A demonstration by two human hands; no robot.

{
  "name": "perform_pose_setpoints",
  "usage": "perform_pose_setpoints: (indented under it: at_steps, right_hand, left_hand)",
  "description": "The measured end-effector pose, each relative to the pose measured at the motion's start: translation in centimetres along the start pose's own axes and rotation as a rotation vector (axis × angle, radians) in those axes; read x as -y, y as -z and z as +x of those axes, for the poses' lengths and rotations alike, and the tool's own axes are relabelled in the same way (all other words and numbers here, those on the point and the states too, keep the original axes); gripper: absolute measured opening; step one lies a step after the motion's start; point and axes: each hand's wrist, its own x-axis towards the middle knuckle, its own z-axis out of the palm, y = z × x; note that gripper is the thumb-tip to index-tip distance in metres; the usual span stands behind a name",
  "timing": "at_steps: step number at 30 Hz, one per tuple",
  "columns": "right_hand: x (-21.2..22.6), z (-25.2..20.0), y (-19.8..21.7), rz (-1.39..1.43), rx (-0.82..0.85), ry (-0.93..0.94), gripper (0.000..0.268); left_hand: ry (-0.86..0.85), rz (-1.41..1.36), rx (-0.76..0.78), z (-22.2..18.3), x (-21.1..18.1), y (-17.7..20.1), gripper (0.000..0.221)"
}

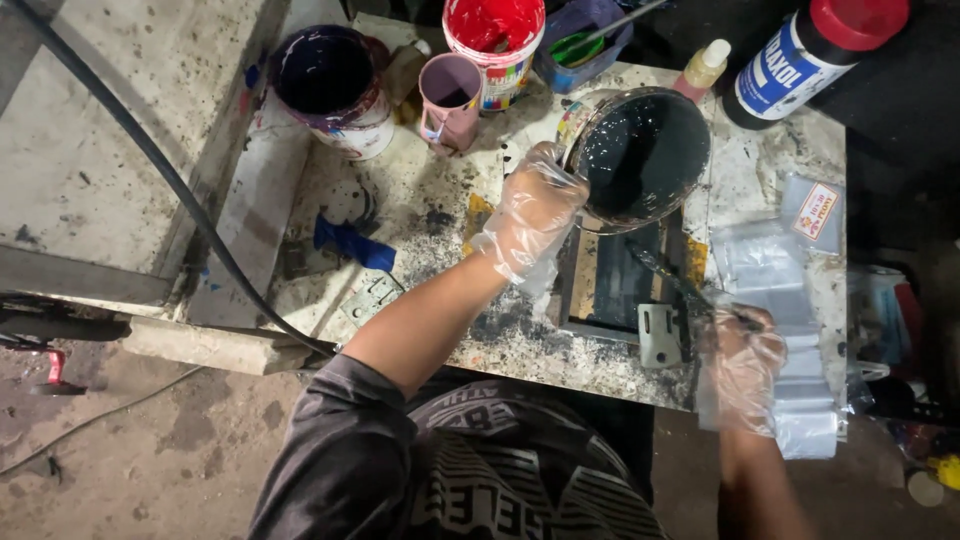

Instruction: Mixing ink in a plastic cup and then applying it to a small rectangular screen printing frame using a scraper tool to ensure an even coat.

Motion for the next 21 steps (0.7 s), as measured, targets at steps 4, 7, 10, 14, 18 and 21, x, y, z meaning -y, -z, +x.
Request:
perform_pose_setpoints:
  at_steps: [4,7,10,14,18,21]
  right_hand:
    - [-0.9,-0.4,0.1,-0.598,-0.083,0.076,0.03]
    - [-0.4,0.3,-3.7,-0.67,-0.233,0.091,0.023]
    - [0.3,1.6,-8.1,-0.115,-0.077,0.037,0.03]
    - [0.0,2.4,-13.2,-1.741,-0.402,0.146,0.007]
    - [0.4,2.4,-13.1,-1.781,-0.375,0.163,0.007]
    - [0.4,2.8,-12.7,-1.784,-0.336,0.186,0.007]
  left_hand:
    - [-0.389,-0.259,-0.741,-1.1,2.7,-9.2,0.023]
    - [-0.057,0.103,-0.246,1.5,6.3,-12.8,0.028]
    - [-0.336,0.397,0.085,1.5,8.9,-15.0,0.023]
    - [-0.5,0.948,-0.345,3.4,11.9,-20.8,0.03]
    - [-0.519,1.425,-1.088,5.8,15.1,-26.6,0.031]
    - [-0.487,1.824,-1.891,7.1,17.1,-30.7,0.033]
